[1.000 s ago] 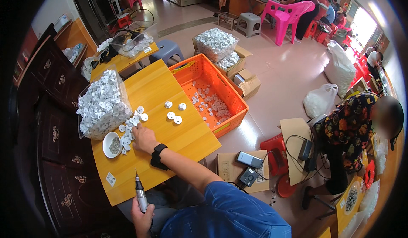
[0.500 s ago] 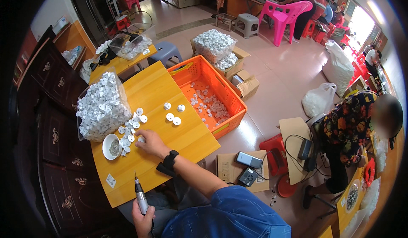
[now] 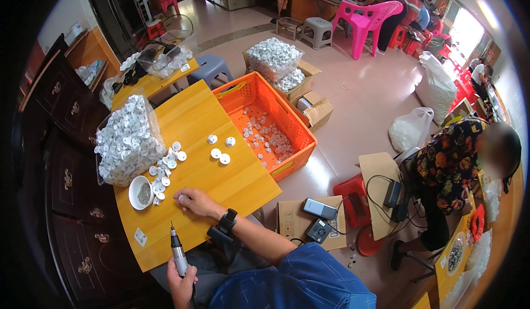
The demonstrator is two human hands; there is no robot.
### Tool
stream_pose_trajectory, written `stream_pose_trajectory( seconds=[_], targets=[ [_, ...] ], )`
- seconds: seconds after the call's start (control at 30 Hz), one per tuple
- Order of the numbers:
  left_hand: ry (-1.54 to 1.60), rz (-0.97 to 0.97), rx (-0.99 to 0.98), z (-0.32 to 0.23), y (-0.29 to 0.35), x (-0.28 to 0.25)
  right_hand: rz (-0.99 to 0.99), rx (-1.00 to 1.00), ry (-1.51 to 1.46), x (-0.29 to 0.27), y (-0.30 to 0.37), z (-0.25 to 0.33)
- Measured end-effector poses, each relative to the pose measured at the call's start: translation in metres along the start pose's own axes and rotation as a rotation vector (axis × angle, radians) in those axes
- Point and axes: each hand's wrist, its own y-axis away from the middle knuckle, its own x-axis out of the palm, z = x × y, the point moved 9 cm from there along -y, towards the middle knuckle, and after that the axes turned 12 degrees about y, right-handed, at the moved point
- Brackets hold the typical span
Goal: Using an electric screwdriver to attach screws to small white plastic housings for assembly.
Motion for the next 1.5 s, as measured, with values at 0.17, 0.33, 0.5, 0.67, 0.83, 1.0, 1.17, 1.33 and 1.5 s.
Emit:
stream_pose_trajectory(
  seconds=[0.17, 0.33, 0.5, 0.67, 0.83, 1.0, 1.17, 1.33, 1.5],
  targets=[
    [-0.025, -0.059, -0.049, 0.0, -0.01, -0.001, -0.002, 0.005, -0.17, 0.001, 0.003, -0.003],
    [0.02, -0.092, -0.114, -0.007, -0.015, 0.005, -0.003, 0.035, -0.008, -0.002, 0.009, 0.01],
    [0.058, -0.019, -0.132, -0.003, -0.017, 0.01, -0.059, -0.03, 0.141, -0.006, 0.009, 0.011],
    [0.05, -0.024, -0.152, -0.005, -0.016, 0.011, -0.119, -0.084, 0.164, -0.008, 0.007, 0.013],
    [0.071, -0.016, -0.149, -0.004, -0.016, 0.013, -0.157, -0.089, 0.16, -0.015, 0.009, 0.023],
    [0.073, -0.025, -0.134, -0.005, -0.017, 0.012, -0.097, -0.036, 0.142, -0.011, 0.012, 0.022],
    [0.07, -0.037, -0.156, -0.002, -0.015, 0.009, -0.111, -0.039, 0.048, -0.008, 0.012, 0.018],
    [0.188, -0.028, -0.206, 0.001, -0.014, 0.009, -0.164, -0.03, 0.01, 0.004, 0.001, -0.001],
    [0.046, 0.105, -0.102, 0.002, -0.031, 0.018, -0.173, 0.062, -0.151, -0.022, 0.011, 0.005]
  ],
)
